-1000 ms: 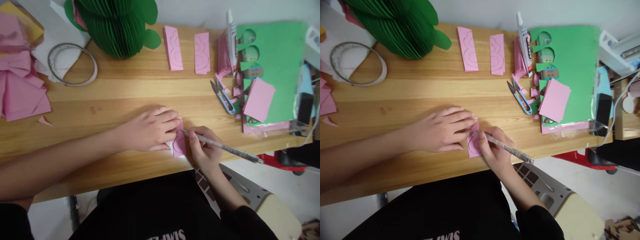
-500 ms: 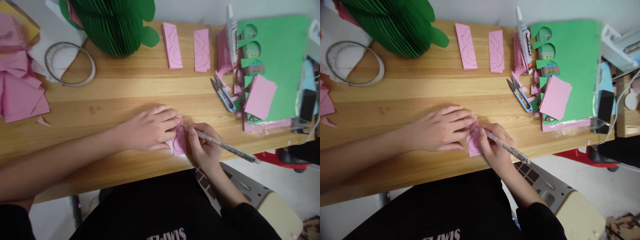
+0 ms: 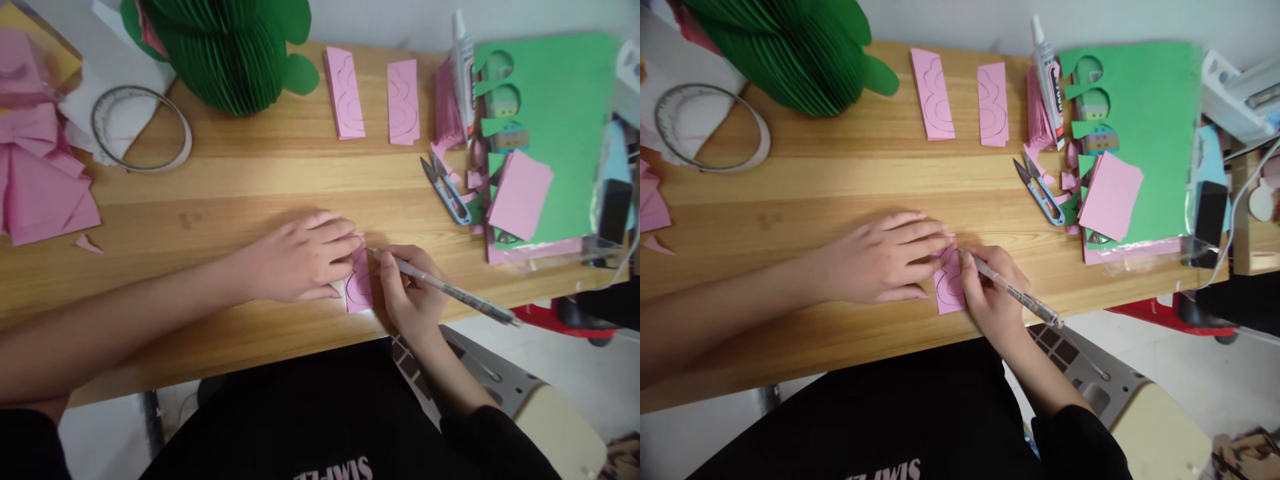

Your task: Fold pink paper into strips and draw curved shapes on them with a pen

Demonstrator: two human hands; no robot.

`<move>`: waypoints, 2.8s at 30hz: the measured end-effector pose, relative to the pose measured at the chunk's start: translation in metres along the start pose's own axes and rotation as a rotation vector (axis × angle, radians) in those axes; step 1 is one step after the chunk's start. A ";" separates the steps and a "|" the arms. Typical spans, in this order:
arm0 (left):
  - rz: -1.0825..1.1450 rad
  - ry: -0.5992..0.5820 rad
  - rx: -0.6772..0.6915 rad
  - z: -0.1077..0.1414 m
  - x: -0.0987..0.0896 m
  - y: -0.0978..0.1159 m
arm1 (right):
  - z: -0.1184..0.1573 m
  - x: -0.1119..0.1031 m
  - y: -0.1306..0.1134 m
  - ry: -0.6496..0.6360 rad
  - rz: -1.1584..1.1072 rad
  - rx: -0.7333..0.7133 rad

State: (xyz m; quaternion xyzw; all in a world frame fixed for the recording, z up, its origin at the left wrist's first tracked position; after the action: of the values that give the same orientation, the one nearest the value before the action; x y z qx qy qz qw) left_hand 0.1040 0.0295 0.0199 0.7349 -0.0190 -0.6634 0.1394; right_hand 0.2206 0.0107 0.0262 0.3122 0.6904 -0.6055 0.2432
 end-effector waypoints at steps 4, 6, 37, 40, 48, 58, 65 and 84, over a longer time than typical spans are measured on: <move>-0.002 -0.007 -0.003 0.000 0.001 0.000 | 0.000 -0.001 -0.003 -0.006 0.003 -0.018; -0.001 -0.005 -0.004 0.000 0.001 -0.001 | 0.000 -0.001 -0.006 -0.022 0.005 -0.030; 0.023 -0.024 -0.010 0.000 0.003 -0.002 | 0.006 -0.004 -0.003 -0.075 -0.013 0.028; 0.057 -0.009 -0.007 0.000 0.001 -0.002 | 0.008 -0.004 0.000 -0.066 -0.014 0.051; 0.050 -0.006 -0.007 0.000 0.001 -0.002 | 0.011 -0.005 0.006 -0.053 -0.028 0.085; 0.024 -0.008 -0.004 0.000 0.001 -0.002 | 0.027 -0.008 0.015 0.001 -0.146 0.098; 0.031 0.008 0.010 0.001 -0.002 -0.002 | 0.031 0.001 -0.032 -0.147 0.113 -0.235; 0.225 0.008 -0.030 -0.016 -0.010 -0.023 | 0.038 0.013 -0.048 -0.055 0.363 -0.414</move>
State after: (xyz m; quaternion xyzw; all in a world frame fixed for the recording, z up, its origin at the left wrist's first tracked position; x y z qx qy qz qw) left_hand 0.1151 0.0566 0.0256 0.7287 -0.0907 -0.6407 0.2241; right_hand 0.1756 -0.0287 0.0442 0.3578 0.7253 -0.4063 0.4252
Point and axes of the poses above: each hand's wrist, its own z-axis away from the middle knuckle, its own x-axis out of the palm, y = z × x, the point moved 10 cm from there along -z, towards the middle knuckle, and after that the axes turned 9 degrees about -y, right-handed, at the moved point
